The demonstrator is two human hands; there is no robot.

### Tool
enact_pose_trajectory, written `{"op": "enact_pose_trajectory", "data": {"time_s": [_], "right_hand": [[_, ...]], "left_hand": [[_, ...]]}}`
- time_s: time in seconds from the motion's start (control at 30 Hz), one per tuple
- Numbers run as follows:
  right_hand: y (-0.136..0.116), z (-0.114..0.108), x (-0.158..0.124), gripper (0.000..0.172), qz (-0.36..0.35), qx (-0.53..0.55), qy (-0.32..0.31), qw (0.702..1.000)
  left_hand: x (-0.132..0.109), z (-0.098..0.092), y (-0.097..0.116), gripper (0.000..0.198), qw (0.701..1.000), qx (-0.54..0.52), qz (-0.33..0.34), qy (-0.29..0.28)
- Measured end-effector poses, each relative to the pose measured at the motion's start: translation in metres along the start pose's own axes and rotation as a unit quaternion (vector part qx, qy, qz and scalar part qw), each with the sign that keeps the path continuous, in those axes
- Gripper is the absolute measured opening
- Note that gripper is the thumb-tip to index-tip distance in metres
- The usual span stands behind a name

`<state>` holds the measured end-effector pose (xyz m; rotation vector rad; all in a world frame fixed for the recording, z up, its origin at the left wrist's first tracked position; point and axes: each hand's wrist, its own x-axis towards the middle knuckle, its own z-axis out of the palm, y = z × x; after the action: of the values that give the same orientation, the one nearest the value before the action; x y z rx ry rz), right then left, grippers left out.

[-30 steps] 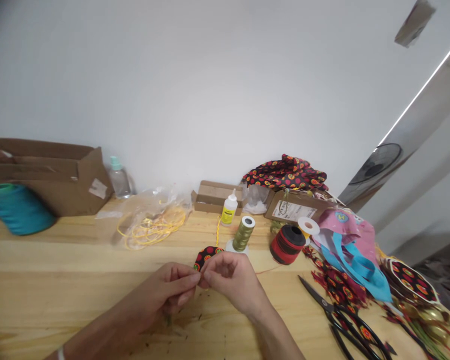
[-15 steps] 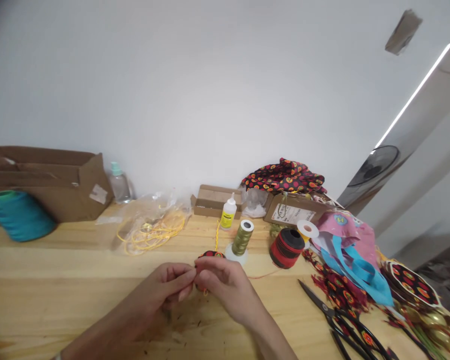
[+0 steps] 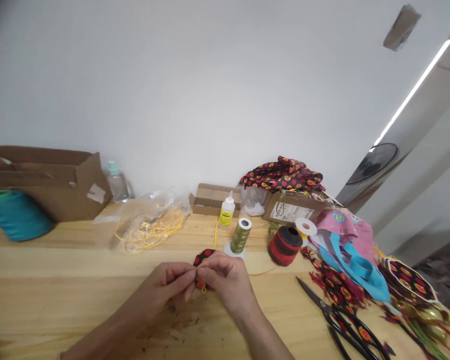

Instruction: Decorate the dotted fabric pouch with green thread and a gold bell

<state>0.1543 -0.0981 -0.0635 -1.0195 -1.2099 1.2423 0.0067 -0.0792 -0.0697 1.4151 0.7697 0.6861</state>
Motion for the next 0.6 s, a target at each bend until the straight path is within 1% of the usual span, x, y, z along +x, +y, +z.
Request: {"op": "enact_pose_trajectory", "data": {"time_s": [0.17,0.33,0.4,0.47,0.5,0.53,0.57,0.6], "right_hand": [[-0.002,0.002,0.0,0.007,-0.024,-0.028,-0.005,0.999],[-0.003,0.003,-0.001,0.011,-0.022,-0.043,-0.016,0.999],[0.0,0.003,0.0,0.01,-0.003,-0.03,-0.019,0.999],[0.005,0.001,0.001,0.018,0.016,-0.023,-0.02,0.999],[0.009,0.001,0.002,0.019,0.012,-0.04,-0.013,0.999],[0.012,0.0,0.002,0.018,-0.007,-0.078,-0.003,0.997],[0.014,-0.001,0.003,0.015,-0.04,-0.131,0.01,0.991],[0.016,-0.002,0.002,0.014,-0.084,-0.192,0.019,0.978]], "left_hand": [[0.001,-0.004,-0.002,0.035,0.994,-0.087,-0.062,-0.024],[0.0,-0.005,0.001,0.033,0.987,-0.131,-0.083,-0.039],[-0.001,-0.004,0.003,0.032,0.986,-0.142,-0.087,-0.022],[-0.001,-0.004,0.004,0.032,0.985,-0.152,-0.087,0.006],[-0.001,-0.004,0.004,0.032,0.984,-0.156,-0.084,0.021],[-0.001,-0.004,0.004,0.032,0.984,-0.158,-0.077,0.034],[-0.001,-0.005,0.003,0.032,0.984,-0.159,-0.068,0.047],[0.0,-0.005,0.001,0.031,0.984,-0.158,-0.058,0.06]]}}
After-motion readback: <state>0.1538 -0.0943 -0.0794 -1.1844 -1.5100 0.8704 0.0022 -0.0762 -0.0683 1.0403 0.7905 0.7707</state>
